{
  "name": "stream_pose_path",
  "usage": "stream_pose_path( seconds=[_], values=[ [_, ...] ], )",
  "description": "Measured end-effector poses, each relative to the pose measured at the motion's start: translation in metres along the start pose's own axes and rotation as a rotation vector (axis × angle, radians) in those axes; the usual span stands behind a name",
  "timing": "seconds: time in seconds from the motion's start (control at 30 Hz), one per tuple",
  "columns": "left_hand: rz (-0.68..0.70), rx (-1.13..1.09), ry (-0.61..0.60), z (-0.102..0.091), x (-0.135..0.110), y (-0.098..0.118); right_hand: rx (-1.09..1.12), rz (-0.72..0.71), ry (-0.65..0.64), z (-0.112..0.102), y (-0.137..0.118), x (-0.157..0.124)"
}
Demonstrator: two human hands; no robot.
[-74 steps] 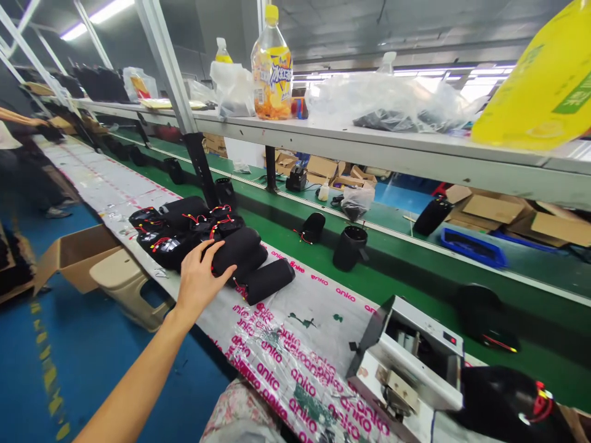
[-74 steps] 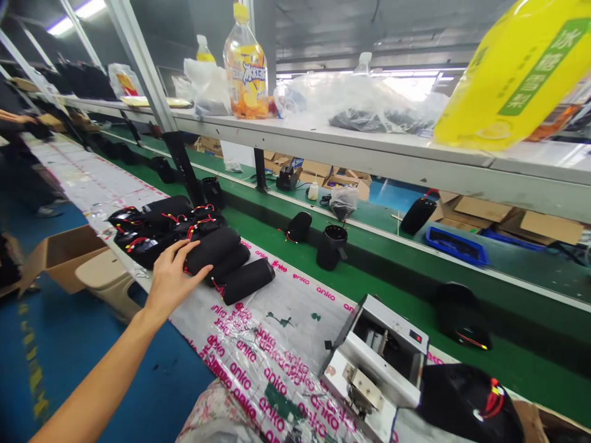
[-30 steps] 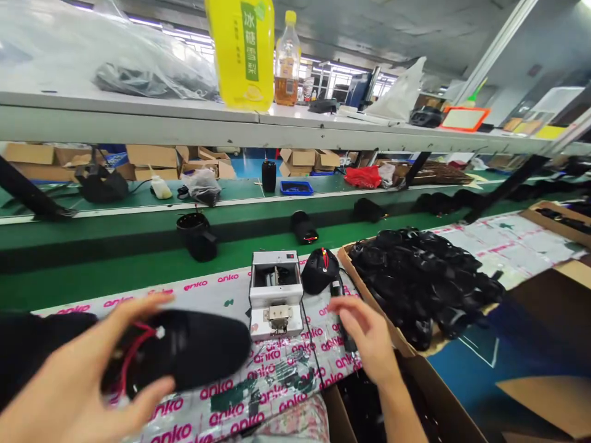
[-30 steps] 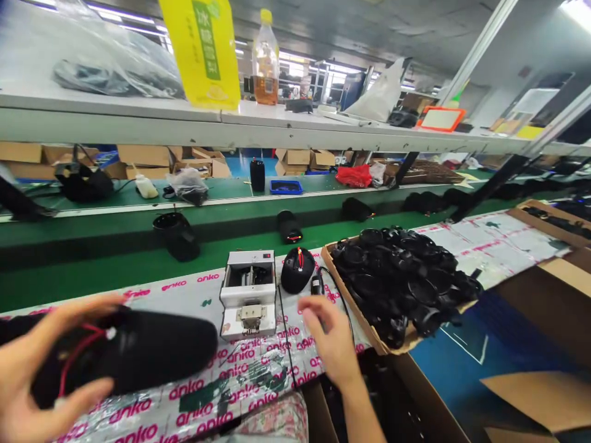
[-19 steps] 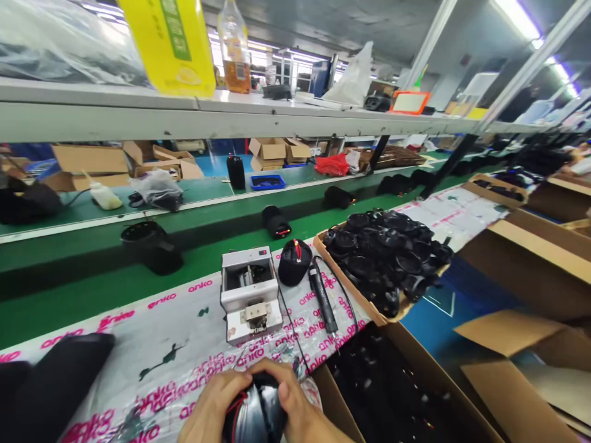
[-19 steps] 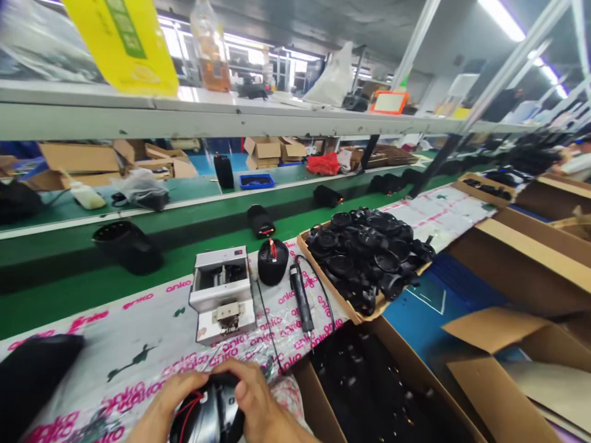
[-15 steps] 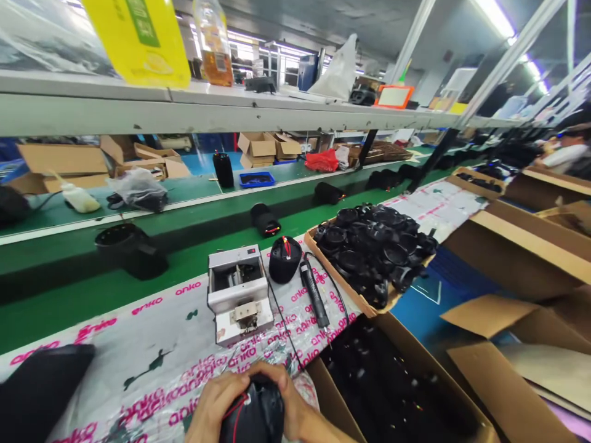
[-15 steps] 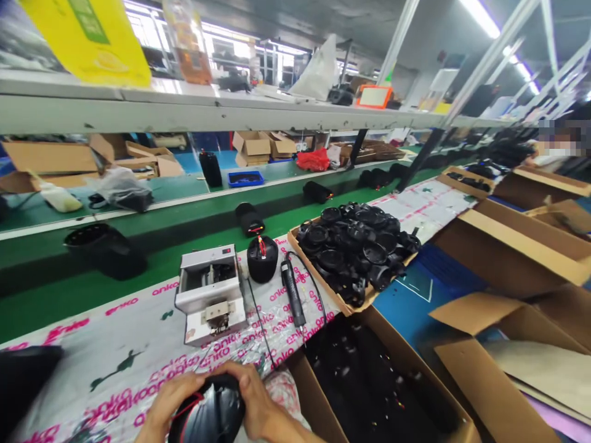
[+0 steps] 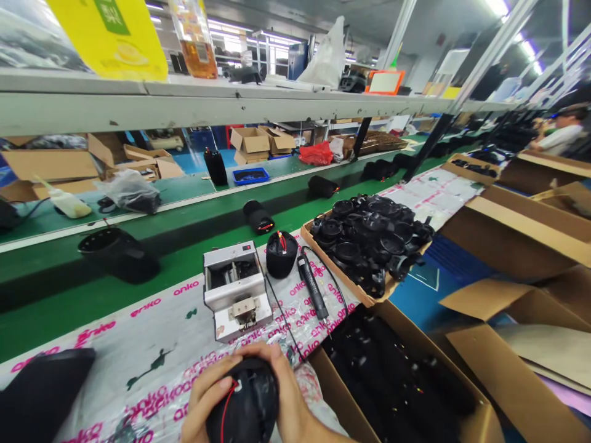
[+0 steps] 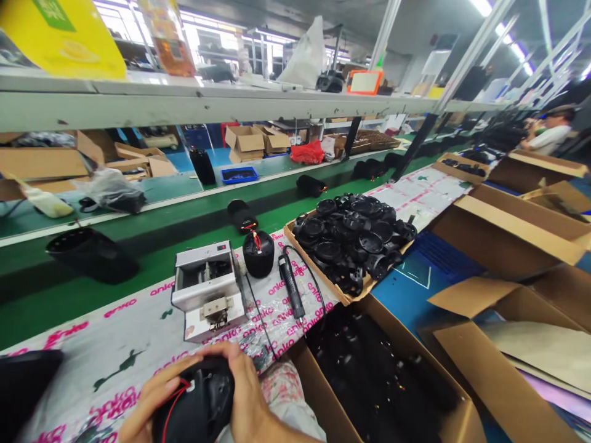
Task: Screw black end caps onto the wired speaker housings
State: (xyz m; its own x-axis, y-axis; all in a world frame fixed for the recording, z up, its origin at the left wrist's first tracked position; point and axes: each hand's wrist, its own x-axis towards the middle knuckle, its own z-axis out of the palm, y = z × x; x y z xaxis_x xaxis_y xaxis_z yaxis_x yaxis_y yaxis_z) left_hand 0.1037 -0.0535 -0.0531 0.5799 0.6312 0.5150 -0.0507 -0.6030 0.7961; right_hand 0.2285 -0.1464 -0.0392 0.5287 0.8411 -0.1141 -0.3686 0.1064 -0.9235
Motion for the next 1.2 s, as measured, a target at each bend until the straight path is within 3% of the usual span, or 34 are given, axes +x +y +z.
stream_pose_path(
  seconds=[0.1, 0.17, 0.23, 0.33, 0.4, 0.47, 0.57, 0.73, 0.77, 0.83, 0.9, 0.97, 1.07, 1.2],
  values=[
    [0.027, 0.062, -0.074, -0.01, 0.008, -0.002, 0.093, -0.111, -0.134, -0.001, -0.032, -0.001],
    [-0.027, 0.092, -0.095, -0.021, 0.014, -0.005, -0.075, -0.171, -0.203, -0.022, -0.062, 0.009],
    [-0.137, 0.08, -0.107, -0.034, 0.02, -0.007, -0.61, -0.301, -0.026, -0.06, -0.096, 0.029],
    [-0.271, -0.01, -0.134, -0.046, 0.028, -0.006, -0.877, -0.338, 0.297, -0.134, -0.142, 0.07],
    [-0.291, -0.063, -0.148, -0.046, 0.03, -0.004, -1.036, -0.333, 0.437, -0.179, -0.161, 0.098],
    [-0.27, -0.088, -0.16, -0.043, 0.031, -0.003, -1.145, -0.29, 0.48, -0.21, -0.168, 0.118],
    [-0.229, -0.118, -0.223, -0.042, 0.034, -0.006, -1.224, -0.27, 0.47, -0.23, -0.168, 0.129],
    [-0.198, -0.121, -0.367, -0.07, 0.047, -0.009, -1.177, -0.424, 0.565, -0.222, -0.172, 0.099],
    [-0.188, -0.112, -0.378, -0.078, 0.051, -0.008, -1.118, -0.425, 0.5, -0.216, -0.17, 0.09],
    [-0.187, -0.093, -0.412, -0.092, 0.06, -0.004, -0.975, -0.366, 0.212, -0.197, -0.159, 0.072],
    [-0.201, -0.1, -0.482, -0.102, 0.07, 0.003, -0.888, -0.285, -0.123, -0.17, -0.134, 0.056],
    [-0.215, -0.128, -0.558, -0.107, 0.075, 0.01, -0.955, -0.239, -0.321, -0.141, -0.098, 0.043],
    [-0.25, -0.19, -0.552, -0.106, 0.069, 0.016, -1.097, -0.282, -0.493, -0.108, -0.035, 0.03],
    [-0.456, -0.259, -0.335, -0.097, 0.04, 0.019, -1.219, -0.376, -0.495, -0.1, 0.017, 0.029]
  ],
)
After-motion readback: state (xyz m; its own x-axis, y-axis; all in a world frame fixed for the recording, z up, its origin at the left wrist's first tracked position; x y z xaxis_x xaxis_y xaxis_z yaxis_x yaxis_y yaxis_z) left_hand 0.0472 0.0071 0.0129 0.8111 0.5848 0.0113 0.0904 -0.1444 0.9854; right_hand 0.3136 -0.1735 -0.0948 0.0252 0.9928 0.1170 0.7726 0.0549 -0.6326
